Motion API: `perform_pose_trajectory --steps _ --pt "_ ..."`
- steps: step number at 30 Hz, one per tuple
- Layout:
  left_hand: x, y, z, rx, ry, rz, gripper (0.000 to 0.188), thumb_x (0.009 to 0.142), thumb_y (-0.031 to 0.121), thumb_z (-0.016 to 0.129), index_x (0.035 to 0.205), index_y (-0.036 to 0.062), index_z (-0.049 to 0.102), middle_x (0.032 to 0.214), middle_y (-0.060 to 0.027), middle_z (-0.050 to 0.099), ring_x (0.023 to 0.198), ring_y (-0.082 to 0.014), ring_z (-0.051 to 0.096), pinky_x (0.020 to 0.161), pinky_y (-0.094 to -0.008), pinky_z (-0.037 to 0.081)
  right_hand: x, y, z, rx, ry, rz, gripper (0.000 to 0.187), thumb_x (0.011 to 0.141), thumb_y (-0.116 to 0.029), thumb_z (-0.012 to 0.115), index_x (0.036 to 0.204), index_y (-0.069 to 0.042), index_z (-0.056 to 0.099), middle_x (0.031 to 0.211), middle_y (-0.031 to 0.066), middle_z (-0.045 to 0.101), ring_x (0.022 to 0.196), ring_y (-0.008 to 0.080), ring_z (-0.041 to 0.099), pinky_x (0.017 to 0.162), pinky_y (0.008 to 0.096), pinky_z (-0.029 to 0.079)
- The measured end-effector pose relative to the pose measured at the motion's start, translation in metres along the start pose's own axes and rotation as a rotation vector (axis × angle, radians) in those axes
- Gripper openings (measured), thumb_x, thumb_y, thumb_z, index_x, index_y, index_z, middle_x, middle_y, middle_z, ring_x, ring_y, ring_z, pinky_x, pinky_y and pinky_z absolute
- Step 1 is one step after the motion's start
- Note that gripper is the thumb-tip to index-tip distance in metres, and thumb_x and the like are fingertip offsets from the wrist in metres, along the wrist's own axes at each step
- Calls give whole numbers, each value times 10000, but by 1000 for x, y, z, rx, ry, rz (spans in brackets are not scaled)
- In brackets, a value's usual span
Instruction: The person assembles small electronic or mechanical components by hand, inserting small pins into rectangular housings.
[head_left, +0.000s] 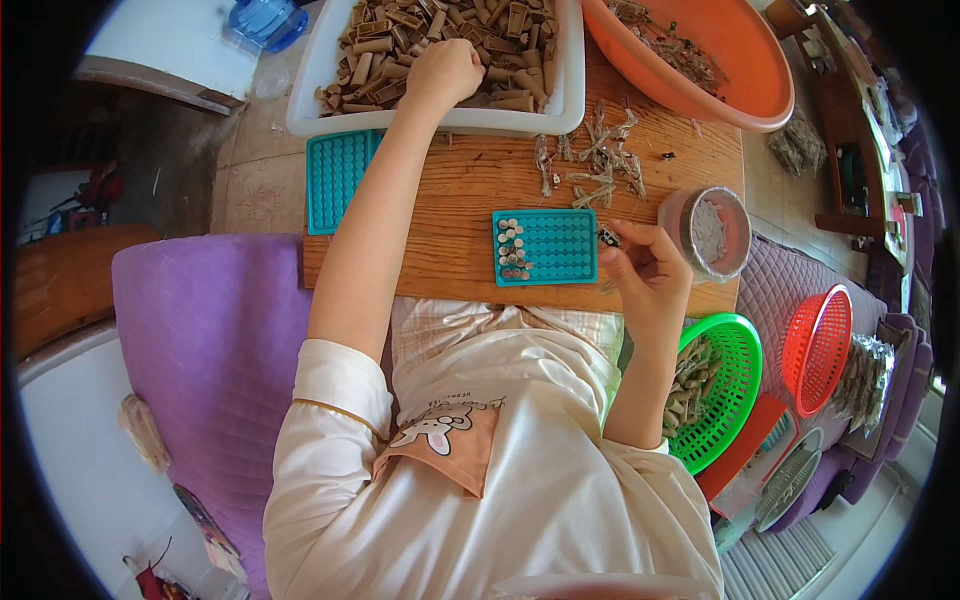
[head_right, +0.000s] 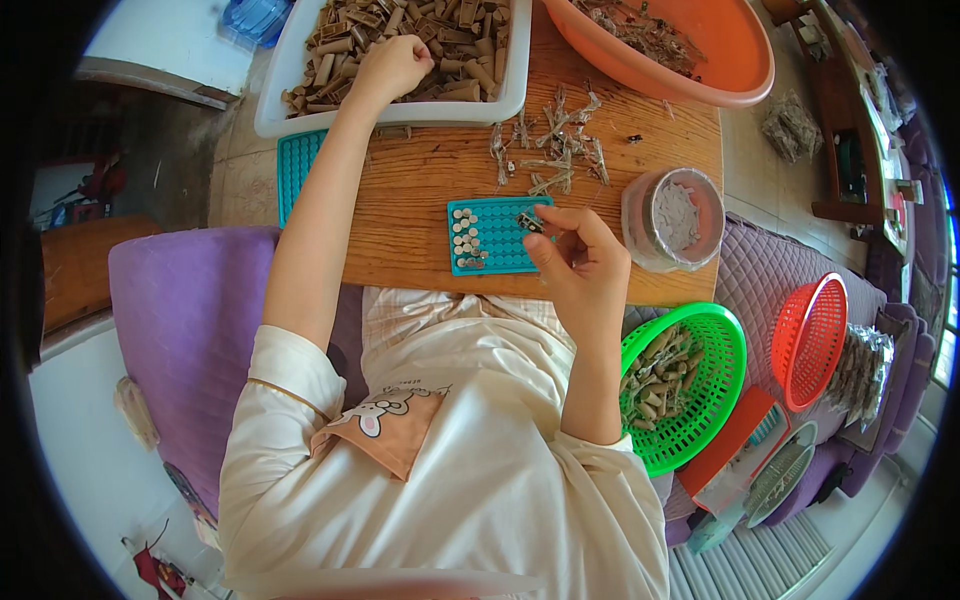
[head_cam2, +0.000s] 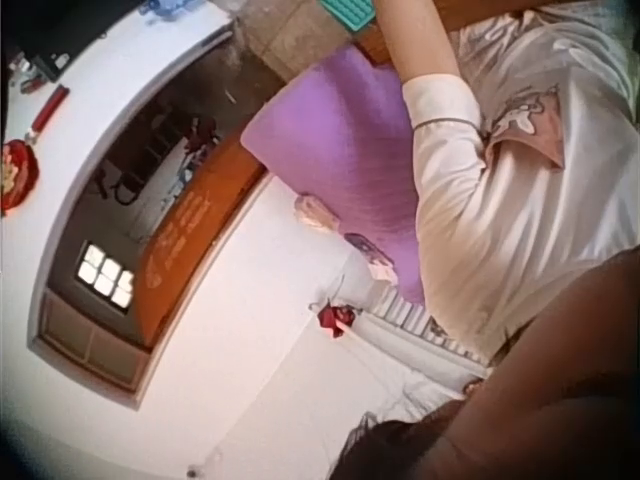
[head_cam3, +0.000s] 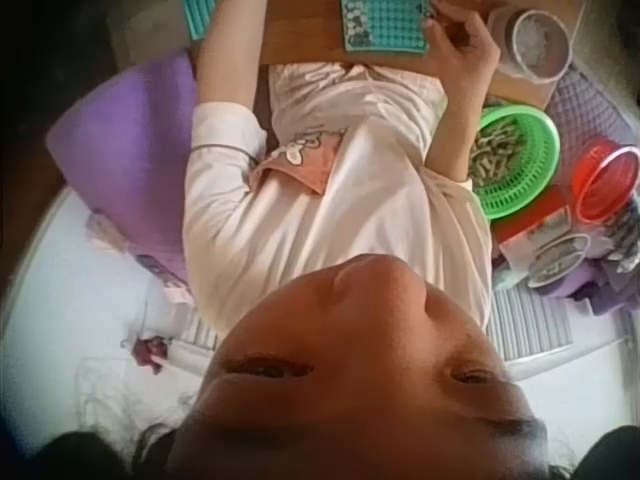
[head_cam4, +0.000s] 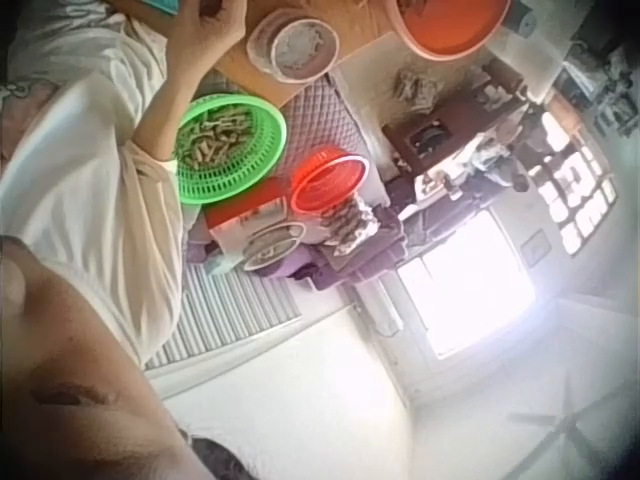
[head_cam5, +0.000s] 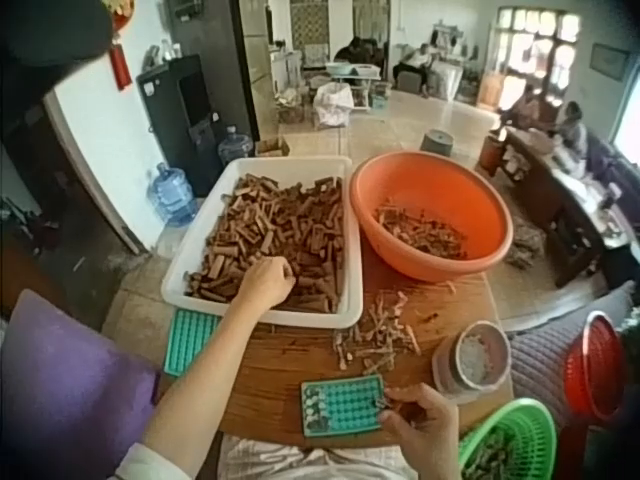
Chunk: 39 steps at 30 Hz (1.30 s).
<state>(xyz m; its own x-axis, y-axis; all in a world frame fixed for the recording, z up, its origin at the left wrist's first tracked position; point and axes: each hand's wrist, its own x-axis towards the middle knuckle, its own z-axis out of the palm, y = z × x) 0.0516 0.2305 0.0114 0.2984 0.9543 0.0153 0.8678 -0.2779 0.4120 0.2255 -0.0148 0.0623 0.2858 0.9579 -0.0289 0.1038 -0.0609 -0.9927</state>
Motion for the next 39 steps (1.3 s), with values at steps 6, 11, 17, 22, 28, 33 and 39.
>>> perform_pose_trajectory --steps 6,11,17,22,28,33,39 --pt "10 10 8 346 -213 -38 176 746 116 538 892 41 604 901 -152 599 838 -312 581 687 -412 486 0 -1 7 15 -44 17 209 710 -8 638 913 7 587 698 -22 513 565 25 370 492 164 315" --pt "15 6 10 267 63 99 221 773 43 463 966 69 565 989 -134 570 909 -290 556 752 -386 478 -4 4 2 -9 -32 19 207 715 -14 634 916 1 587 688 -18 518 567 30 388 503 166 337" --pt "30 -9 18 386 -118 172 241 777 32 455 982 90 568 1020 -102 561 952 -258 539 763 -379 479 -5 4 3 -34 -40 51 207 717 -14 633 917 6 584 691 -12 530 574 31 405 504 173 346" --pt "25 -7 10 429 -163 167 220 773 75 498 978 95 574 1011 -99 569 931 -252 549 743 -379 480 -7 9 -2 -3 -35 54 210 721 -5 627 924 12 578 700 -12 527 585 31 421 513 166 353" --pt "-13 8 -26 -682 35 129 378 761 173 586 1097 64 451 891 -110 577 774 -184 594 656 -317 484 -2 1 -4 70 73 10 196 735 21 604 927 20 564 717 -15 505 601 29 437 519 157 365" --pt "-95 58 -42 -1406 -207 98 375 835 112 480 1174 35 341 898 -68 552 759 -136 559 626 -215 459 6 -21 14 154 181 -48 153 729 38 602 874 14 561 712 -17 501 601 23 440 522 147 369" --pt "-153 82 -9 -1942 -427 38 318 850 176 493 1135 60 410 764 -14 471 699 -97 470 655 -214 423 10 -24 39 71 194 -187 123 732 47 591 848 16 562 690 6 542 588 31 483 511 146 383"
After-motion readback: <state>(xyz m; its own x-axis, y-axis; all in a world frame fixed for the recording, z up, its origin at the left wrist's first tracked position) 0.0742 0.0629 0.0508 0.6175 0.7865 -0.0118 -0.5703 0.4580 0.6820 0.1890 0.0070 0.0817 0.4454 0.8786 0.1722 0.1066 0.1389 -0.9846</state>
